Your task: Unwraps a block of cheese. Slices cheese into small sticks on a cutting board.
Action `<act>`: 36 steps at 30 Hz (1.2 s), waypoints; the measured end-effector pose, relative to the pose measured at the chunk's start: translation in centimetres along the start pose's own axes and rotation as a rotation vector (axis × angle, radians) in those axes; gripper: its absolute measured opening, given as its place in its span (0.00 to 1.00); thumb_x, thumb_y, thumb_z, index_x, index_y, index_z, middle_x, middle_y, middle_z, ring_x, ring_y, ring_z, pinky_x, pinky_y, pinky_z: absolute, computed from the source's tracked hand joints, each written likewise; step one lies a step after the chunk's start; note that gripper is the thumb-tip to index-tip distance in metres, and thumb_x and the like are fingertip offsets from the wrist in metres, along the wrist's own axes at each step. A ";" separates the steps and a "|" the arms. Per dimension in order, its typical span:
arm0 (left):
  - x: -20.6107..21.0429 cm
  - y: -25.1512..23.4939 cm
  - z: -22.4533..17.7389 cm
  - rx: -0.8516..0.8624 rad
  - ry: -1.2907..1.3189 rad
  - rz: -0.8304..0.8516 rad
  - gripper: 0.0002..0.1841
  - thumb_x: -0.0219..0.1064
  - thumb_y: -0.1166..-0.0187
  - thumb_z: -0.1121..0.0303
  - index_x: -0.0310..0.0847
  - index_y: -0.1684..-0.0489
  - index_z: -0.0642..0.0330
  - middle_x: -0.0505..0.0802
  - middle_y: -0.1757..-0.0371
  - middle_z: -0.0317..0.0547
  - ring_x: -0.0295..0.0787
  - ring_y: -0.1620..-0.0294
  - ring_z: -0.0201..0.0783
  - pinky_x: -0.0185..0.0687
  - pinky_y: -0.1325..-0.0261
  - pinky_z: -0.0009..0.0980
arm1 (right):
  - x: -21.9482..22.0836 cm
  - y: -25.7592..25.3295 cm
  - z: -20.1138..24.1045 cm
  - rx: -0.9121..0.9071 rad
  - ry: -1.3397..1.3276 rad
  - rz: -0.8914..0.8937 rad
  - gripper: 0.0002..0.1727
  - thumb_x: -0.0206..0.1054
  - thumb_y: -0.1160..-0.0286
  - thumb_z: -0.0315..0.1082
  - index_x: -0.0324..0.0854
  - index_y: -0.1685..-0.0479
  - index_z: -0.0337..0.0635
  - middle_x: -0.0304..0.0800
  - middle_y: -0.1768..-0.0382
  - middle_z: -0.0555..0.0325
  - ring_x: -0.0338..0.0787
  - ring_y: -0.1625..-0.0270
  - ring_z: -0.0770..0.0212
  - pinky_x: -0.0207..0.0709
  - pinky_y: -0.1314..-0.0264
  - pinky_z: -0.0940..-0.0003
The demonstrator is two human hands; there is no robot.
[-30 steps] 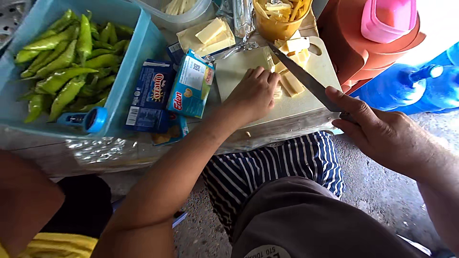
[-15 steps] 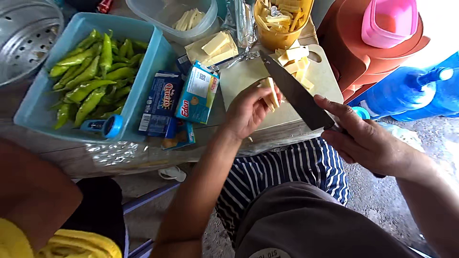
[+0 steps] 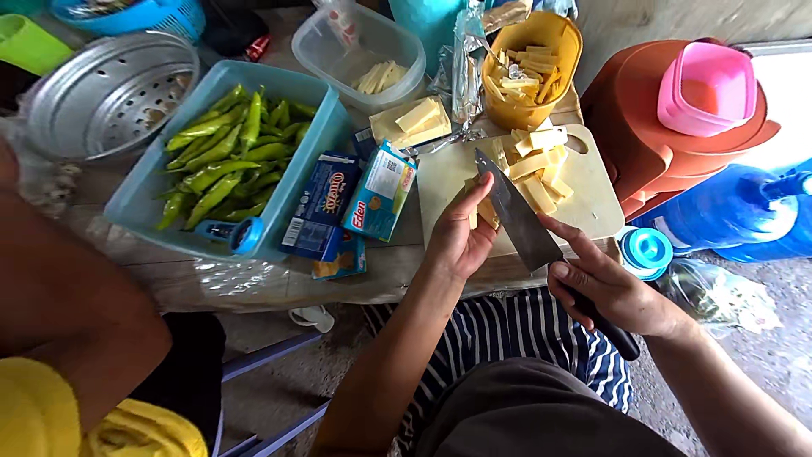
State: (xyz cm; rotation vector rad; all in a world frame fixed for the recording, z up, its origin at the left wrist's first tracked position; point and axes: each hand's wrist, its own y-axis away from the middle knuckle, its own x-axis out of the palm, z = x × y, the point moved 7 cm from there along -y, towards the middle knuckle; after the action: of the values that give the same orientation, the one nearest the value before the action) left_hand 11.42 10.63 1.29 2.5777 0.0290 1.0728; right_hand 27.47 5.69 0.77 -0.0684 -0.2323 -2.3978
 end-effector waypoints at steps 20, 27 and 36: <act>-1.3 -14.2 -20.7 0.189 -1.090 -0.412 0.34 0.41 0.08 0.40 0.68 0.20 0.60 0.83 0.33 0.49 0.81 0.39 0.38 0.76 0.37 0.36 | -5.8 4.4 0.9 -0.096 -0.070 -0.320 0.32 0.50 0.08 0.43 0.44 0.08 0.70 0.78 0.75 0.71 0.77 0.86 0.77 0.73 0.89 0.84; 1.1 -12.9 -20.9 0.212 -1.307 -0.391 0.40 0.36 0.09 0.37 0.60 0.10 0.60 0.69 0.12 0.59 0.60 0.11 0.53 0.56 0.15 0.53 | -6.1 4.7 0.9 -0.103 -0.040 -0.328 0.32 0.50 0.08 0.44 0.44 0.08 0.70 0.78 0.74 0.71 0.77 0.86 0.77 0.73 0.89 0.84; 5.5 -7.4 -8.2 0.236 -1.807 0.131 0.20 0.62 0.12 0.58 0.81 0.39 0.69 0.92 0.53 0.62 0.90 0.51 0.55 0.82 0.43 0.56 | -6.0 4.4 1.9 -0.106 -0.013 -0.332 0.30 0.46 0.07 0.40 0.47 0.08 0.74 0.79 0.74 0.68 0.78 0.85 0.76 0.76 0.86 0.84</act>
State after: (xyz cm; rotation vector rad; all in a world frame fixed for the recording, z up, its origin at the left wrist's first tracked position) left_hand 10.48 20.90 8.00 2.7336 -0.4490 -1.4823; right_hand 34.80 6.80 2.58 -0.1005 -0.1298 -2.7409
